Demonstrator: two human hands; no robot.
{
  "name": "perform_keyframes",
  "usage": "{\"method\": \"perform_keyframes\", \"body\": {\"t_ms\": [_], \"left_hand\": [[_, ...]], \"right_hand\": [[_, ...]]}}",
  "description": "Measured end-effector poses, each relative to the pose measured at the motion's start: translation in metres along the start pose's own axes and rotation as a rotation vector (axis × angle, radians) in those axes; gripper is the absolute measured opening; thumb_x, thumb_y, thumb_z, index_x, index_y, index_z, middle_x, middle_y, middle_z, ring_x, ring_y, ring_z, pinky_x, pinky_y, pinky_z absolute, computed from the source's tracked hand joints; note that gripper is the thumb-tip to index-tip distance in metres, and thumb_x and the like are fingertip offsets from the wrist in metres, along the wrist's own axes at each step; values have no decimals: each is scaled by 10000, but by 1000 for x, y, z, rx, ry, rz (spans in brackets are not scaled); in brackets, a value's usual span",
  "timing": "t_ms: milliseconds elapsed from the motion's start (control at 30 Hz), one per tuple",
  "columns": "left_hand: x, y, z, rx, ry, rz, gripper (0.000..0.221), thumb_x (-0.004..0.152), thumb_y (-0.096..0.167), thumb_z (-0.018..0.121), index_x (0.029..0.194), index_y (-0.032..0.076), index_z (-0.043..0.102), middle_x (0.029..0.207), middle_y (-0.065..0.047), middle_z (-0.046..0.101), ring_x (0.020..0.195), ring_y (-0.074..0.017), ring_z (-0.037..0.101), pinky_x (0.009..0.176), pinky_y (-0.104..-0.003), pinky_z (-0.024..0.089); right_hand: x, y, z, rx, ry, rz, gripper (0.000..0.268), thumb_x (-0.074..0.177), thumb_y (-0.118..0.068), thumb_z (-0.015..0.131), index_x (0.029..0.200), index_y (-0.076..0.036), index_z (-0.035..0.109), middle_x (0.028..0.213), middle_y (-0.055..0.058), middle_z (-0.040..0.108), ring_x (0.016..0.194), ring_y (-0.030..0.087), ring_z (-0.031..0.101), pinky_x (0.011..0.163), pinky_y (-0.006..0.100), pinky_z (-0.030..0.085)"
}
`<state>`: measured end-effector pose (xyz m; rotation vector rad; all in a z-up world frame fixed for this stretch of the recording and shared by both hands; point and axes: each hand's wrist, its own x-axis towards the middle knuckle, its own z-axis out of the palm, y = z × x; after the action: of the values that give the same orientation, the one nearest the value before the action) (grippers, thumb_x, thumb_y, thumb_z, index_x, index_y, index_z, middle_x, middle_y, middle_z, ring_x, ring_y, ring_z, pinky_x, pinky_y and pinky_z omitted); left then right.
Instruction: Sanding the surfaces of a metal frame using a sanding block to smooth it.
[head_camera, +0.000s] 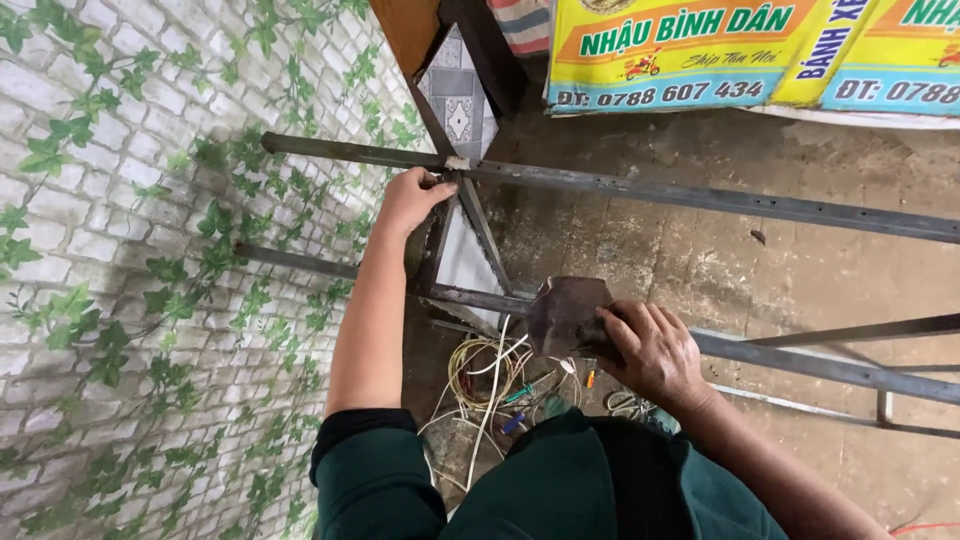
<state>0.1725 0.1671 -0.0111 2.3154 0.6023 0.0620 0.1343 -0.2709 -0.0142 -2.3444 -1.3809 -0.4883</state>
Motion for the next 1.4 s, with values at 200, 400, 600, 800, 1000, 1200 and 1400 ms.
{"method": "perform_keyframes", "body": {"t_ms": [200,400,600,800,1000,1200,1400], "left_hand": [[-5,3,-10,85,-7,31,285,972,375,678,1052,113,759,1033,-130,745,1064,-368,703,861,-489,579],[3,9,-6,336,-28,58,328,1029,355,575,1161,92,718,1096,-152,729,1084,-374,698,895,-528,568],[36,-16,-8,301,-99,105,322,994,268,533,975,17,733,846,-172,705,854,-397,711,816,-524,569],[26,-10,-12,-270,-32,-12,242,915,313,640,792,108,680,614,-77,613,594,-183,627,652,-349,522],[0,32,-14,-676,5,39,176,996,241,610,938,78,648,898,-99,633,660,-181,716,566,-265,589],[19,11,1,-604,28,58,243,1044,263,584,877,90,618,649,-74,565,555,-131,600,519,-243,489],[17,2,-10,59,101,144,521,970,568,687,1082,62,627,936,-177,699,938,-383,711,788,-531,562]], "right_hand": [[-6,4,11,-24,32,-15,585,774,-439,802,1255,-140,656,1037,106,619,801,307,674,748,424,546],[-3,2,6,8,61,-23,563,798,-455,778,1238,-121,668,1026,128,628,823,321,676,751,438,547],[0,2,4,13,54,-31,629,734,-423,824,1261,-120,664,1024,135,627,810,334,674,744,447,550],[-1,3,6,4,82,-37,591,790,-467,779,1258,-126,661,1037,120,629,816,308,680,750,420,547],[1,1,3,1,60,-22,597,783,-468,778,1257,-126,653,1020,128,624,805,319,674,738,432,541],[1,0,3,-16,48,-18,603,766,-481,788,1248,-144,654,1028,114,624,822,311,673,734,432,533],[-3,2,5,-13,13,-11,644,718,-490,823,1234,-149,646,1057,98,629,848,301,670,756,420,540]]}}
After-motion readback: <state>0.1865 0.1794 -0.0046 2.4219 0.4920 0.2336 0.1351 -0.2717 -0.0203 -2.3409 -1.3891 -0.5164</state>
